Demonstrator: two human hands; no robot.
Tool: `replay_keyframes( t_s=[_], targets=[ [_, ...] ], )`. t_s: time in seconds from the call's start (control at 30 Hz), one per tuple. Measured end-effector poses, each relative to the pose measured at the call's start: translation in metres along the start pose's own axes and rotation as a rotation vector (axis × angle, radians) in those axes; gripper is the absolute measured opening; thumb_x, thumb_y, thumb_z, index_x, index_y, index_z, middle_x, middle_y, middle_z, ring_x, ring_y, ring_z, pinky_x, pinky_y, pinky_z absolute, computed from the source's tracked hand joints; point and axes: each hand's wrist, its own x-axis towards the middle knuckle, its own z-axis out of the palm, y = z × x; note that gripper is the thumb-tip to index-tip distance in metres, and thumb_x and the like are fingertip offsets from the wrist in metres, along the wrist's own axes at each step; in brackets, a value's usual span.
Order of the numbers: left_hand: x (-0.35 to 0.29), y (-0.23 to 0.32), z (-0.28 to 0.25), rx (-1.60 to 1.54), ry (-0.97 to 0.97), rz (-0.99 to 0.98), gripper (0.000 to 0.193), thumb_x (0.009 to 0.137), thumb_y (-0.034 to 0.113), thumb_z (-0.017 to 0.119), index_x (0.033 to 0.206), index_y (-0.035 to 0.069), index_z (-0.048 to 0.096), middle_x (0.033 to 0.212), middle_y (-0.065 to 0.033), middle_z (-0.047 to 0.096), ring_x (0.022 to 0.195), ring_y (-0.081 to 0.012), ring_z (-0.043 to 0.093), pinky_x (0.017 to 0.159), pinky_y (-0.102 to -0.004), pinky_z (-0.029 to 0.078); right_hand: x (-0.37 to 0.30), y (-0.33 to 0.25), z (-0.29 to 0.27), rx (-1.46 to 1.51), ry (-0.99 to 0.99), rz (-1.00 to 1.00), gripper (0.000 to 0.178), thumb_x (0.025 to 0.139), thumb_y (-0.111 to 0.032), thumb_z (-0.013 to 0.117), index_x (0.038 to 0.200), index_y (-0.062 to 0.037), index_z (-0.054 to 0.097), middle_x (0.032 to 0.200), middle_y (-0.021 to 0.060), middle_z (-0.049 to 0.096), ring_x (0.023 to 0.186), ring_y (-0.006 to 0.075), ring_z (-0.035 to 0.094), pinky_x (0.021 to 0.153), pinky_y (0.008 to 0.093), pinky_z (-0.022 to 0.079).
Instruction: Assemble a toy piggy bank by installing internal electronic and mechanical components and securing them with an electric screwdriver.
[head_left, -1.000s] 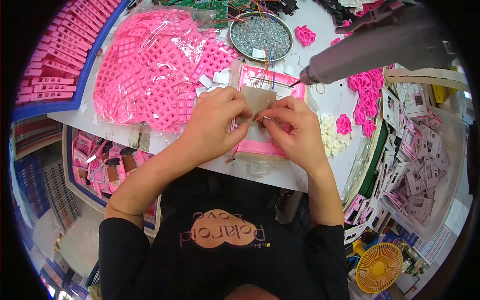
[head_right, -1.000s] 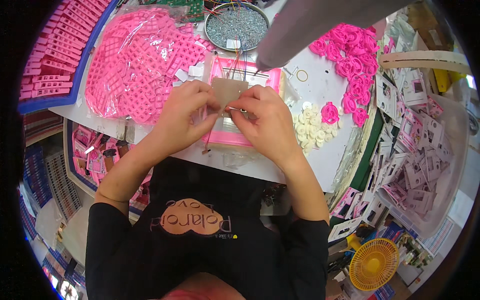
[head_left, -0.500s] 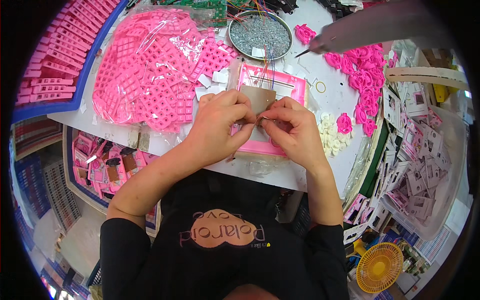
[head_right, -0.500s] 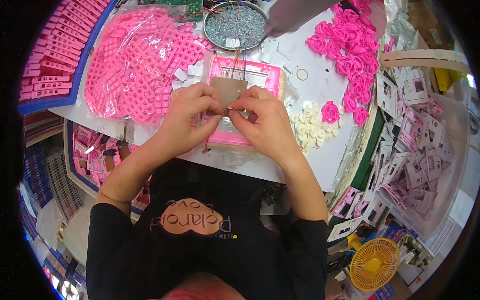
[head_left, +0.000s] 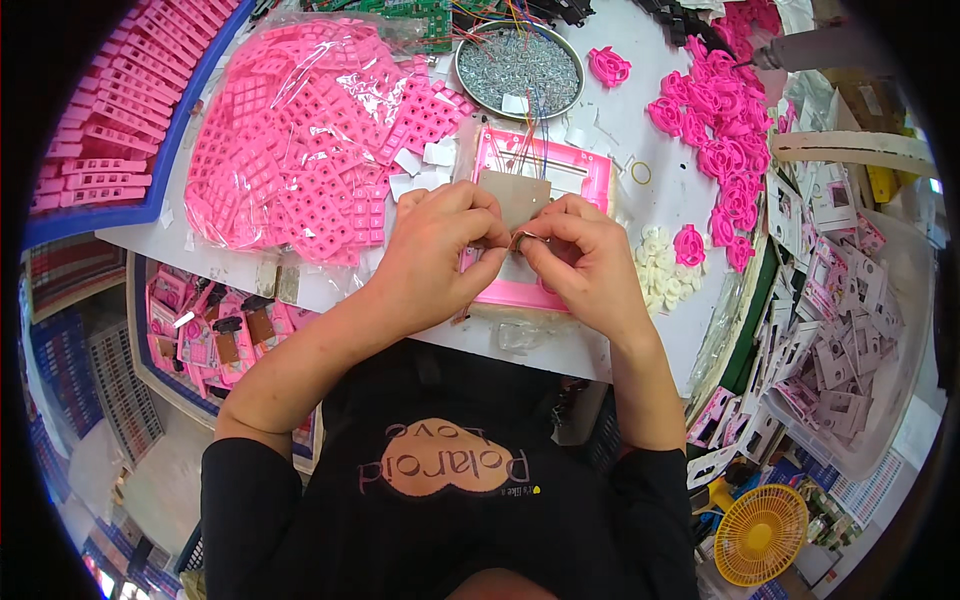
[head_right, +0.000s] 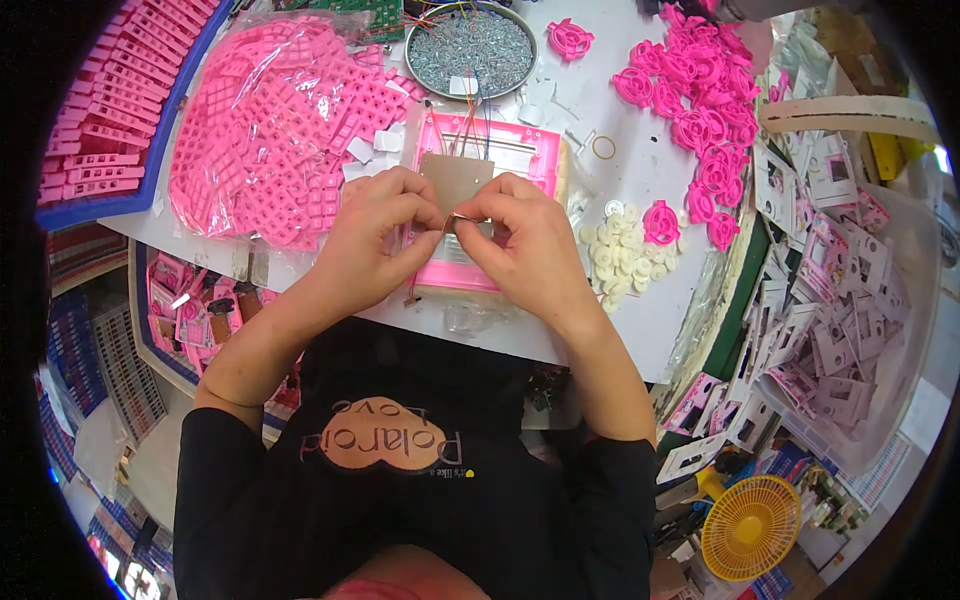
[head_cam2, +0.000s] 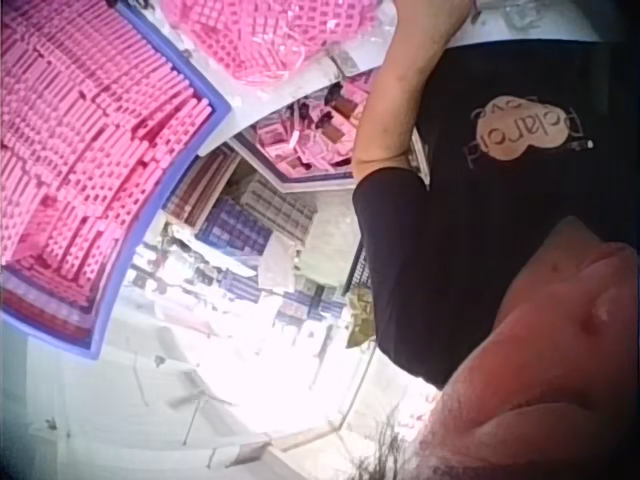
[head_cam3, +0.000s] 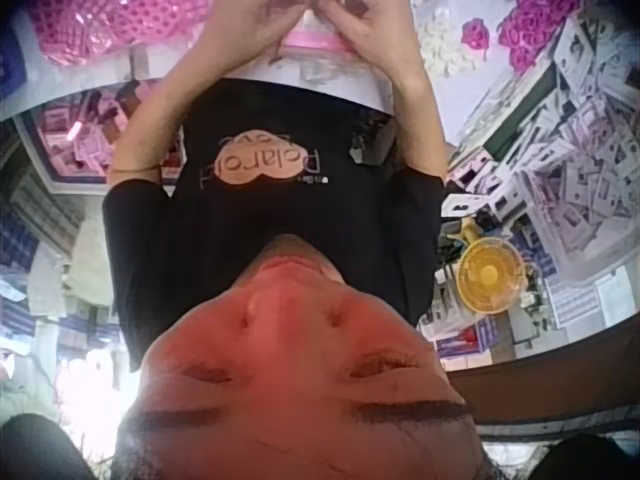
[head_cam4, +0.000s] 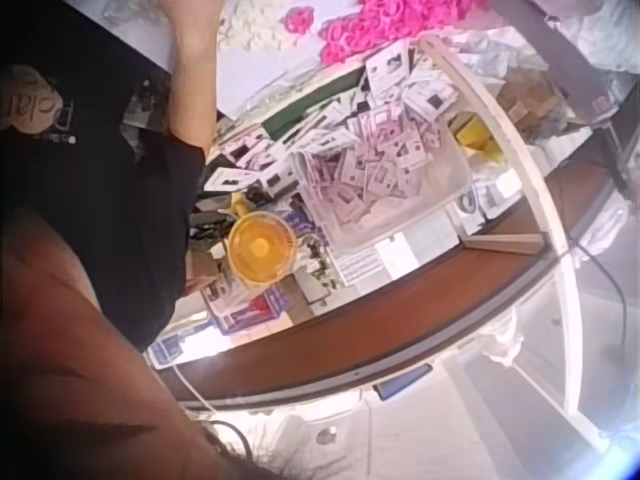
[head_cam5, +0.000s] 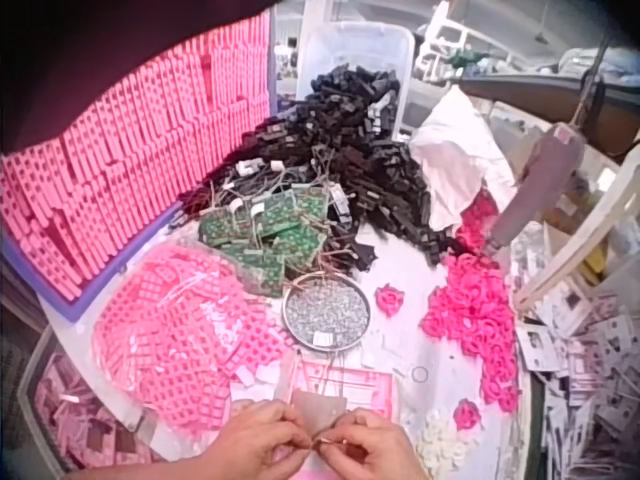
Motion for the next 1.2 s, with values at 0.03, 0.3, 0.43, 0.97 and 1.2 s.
replay_keyframes(
  t_s=[0.03,0.3,0.43,0.97,1.2],
  targets=[
    [0.0,0.0,0.0,-0.001,0.003,0.002,0.011,0.08,0.01,0.074,0.089,0.011,0.068,0.099,-0.0017,0.06,0.094,-0.0196,0.059,0.089,-0.0378,0.033,0.0,0.0,0.0,-0.003,0.0,-0.006,0.014,0.083,-0.009,0.071,0.093,-0.0002,0.072,0.085,0.0078,0.063,0.062,0.0143,0.057,0.057,0.0279,0.046],
    [-0.001,0.001,0.0,-0.003,0.006,0.0,0.011,0.08,0.01,0.073,0.089,0.01,0.067,0.099,-0.0024,0.06,0.096,-0.0201,0.059,0.09,-0.0379,0.033,0.0,0.001,0.0,-0.01,-0.008,0.0,0.014,0.082,-0.01,0.071,0.094,-0.0018,0.072,0.085,0.0075,0.063,0.062,0.0147,0.057,0.057,0.0289,0.046],
    [0.001,0.0,0.001,-0.06,0.042,0.006,0.008,0.08,0.006,0.072,0.086,0.006,0.066,0.097,-0.0044,0.061,0.09,-0.0206,0.06,0.084,-0.0361,0.04,0.0,-0.007,0.006,-0.272,0.132,-0.196,0.019,0.079,-0.007,0.072,0.098,-0.0049,0.07,0.088,0.0079,0.064,0.072,0.0217,0.06,0.064,0.0332,0.049],
    [0.003,0.005,0.008,-0.115,0.146,0.052,0.011,0.075,0.001,0.072,0.082,0.003,0.064,0.093,-0.0062,0.06,0.083,-0.0207,0.06,0.075,-0.0334,0.043,-0.014,0.001,0.019,-0.421,0.283,-0.536,0.02,0.074,0.0,0.074,0.093,-0.0025,0.069,0.088,0.0069,0.071,0.072,0.0235,0.063,0.064,0.0335,0.052],
    [0.001,0.005,0.01,-0.016,0.152,0.072,0.01,0.074,0.007,0.071,0.08,0.007,0.062,0.095,-0.0058,0.059,0.088,-0.0239,0.06,0.081,-0.041,0.036,-0.013,-0.001,0.019,-0.476,0.244,-0.537,0.017,0.072,0.0,0.074,0.088,-0.0039,0.068,0.08,0.0064,0.068,0.069,0.0234,0.062,0.061,0.0333,0.051]
  ],
)
